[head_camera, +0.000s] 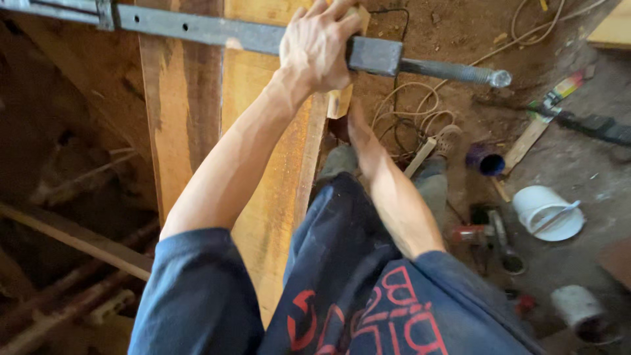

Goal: The person uses a turnbuckle to tighten a metal strap across two wooden planks, securing them together. They then place a small wooden block under the strap and adjust the turnbuckle further before removing the strap and placing it aside.

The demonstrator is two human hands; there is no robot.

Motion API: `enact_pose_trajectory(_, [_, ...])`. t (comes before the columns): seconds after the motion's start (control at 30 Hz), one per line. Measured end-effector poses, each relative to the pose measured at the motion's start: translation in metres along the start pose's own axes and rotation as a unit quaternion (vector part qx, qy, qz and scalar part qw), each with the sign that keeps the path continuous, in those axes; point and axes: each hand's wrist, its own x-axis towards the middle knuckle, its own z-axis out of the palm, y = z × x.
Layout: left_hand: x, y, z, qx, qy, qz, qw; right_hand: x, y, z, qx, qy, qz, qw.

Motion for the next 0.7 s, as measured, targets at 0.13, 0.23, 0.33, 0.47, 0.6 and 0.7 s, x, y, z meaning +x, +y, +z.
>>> enact_pose_trajectory(0.13, [0.001,-0.002,0.000,-0.017,0.036,0.026,0.999,0.026,0.035,-0.016,-0.045,0.001,0.008,0.999])
enact_pose_trajectory(0.23, [0.000,-0.001,-0.001,-0.012,0.034,0.029,0.999,0.021,0.057,-0.032,-0.076,-0.013,0.009,0.997])
enact_pose_trajectory(0.33, [-0.001,0.001,-0.003,-0.008,0.026,0.024,0.999,0.004,0.077,-0.039,-0.106,-0.030,0.007,0.994])
enact_pose_trajectory(0.47, [0.000,-0.002,0.002,-0.015,0.035,0.033,0.999,-0.029,0.090,-0.056,-0.145,-0.052,-0.008,0.988])
enact_pose_trajectory(0.6, [-0.003,-0.004,0.007,-0.014,0.035,0.016,0.999,-0.064,0.104,-0.060,-0.188,-0.088,-0.060,0.976])
enact_pose_trajectory(0.7, [-0.004,-0.004,0.010,-0.046,-0.007,-0.025,0.999,-0.088,0.123,-0.058,-0.199,-0.121,-0.116,0.966])
